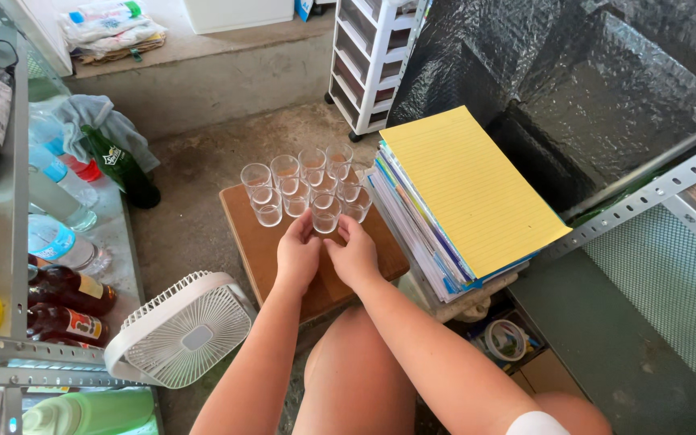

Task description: The person sits on the floor and organizes small clear glasses by placing them onto a metal shelf. They then pick up a yellow notepad and several packages of photo paper and stickers, placing them on the shelf as well.

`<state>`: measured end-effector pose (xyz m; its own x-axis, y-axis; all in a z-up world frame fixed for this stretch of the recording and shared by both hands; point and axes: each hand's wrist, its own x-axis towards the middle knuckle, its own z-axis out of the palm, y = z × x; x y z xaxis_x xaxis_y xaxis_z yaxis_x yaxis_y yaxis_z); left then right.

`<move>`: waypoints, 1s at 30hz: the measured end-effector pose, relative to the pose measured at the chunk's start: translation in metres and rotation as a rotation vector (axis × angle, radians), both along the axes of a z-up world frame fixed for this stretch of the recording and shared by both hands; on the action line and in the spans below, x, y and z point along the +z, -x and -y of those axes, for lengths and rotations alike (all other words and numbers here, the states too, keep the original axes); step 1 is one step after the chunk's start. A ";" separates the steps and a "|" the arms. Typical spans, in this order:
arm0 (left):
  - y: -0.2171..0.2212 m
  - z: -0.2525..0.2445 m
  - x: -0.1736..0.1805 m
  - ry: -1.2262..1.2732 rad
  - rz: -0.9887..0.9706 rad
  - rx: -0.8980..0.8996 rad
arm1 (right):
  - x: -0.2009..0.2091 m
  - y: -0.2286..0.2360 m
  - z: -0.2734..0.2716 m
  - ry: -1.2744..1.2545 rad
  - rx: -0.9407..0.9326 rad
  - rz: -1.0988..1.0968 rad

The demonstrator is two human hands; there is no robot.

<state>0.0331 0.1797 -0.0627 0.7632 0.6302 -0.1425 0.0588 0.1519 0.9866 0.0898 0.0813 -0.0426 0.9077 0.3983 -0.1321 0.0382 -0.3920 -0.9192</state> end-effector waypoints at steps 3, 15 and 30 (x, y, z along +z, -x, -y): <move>0.007 0.006 0.005 0.016 0.004 0.017 | -0.024 -0.007 -0.005 -0.138 -0.065 -0.048; 0.026 0.034 -0.004 0.064 -0.019 0.099 | -0.036 0.001 0.010 -0.148 -0.118 0.064; 0.017 0.135 0.062 -0.038 0.041 -0.117 | -0.017 -0.014 0.113 -0.358 -0.340 0.261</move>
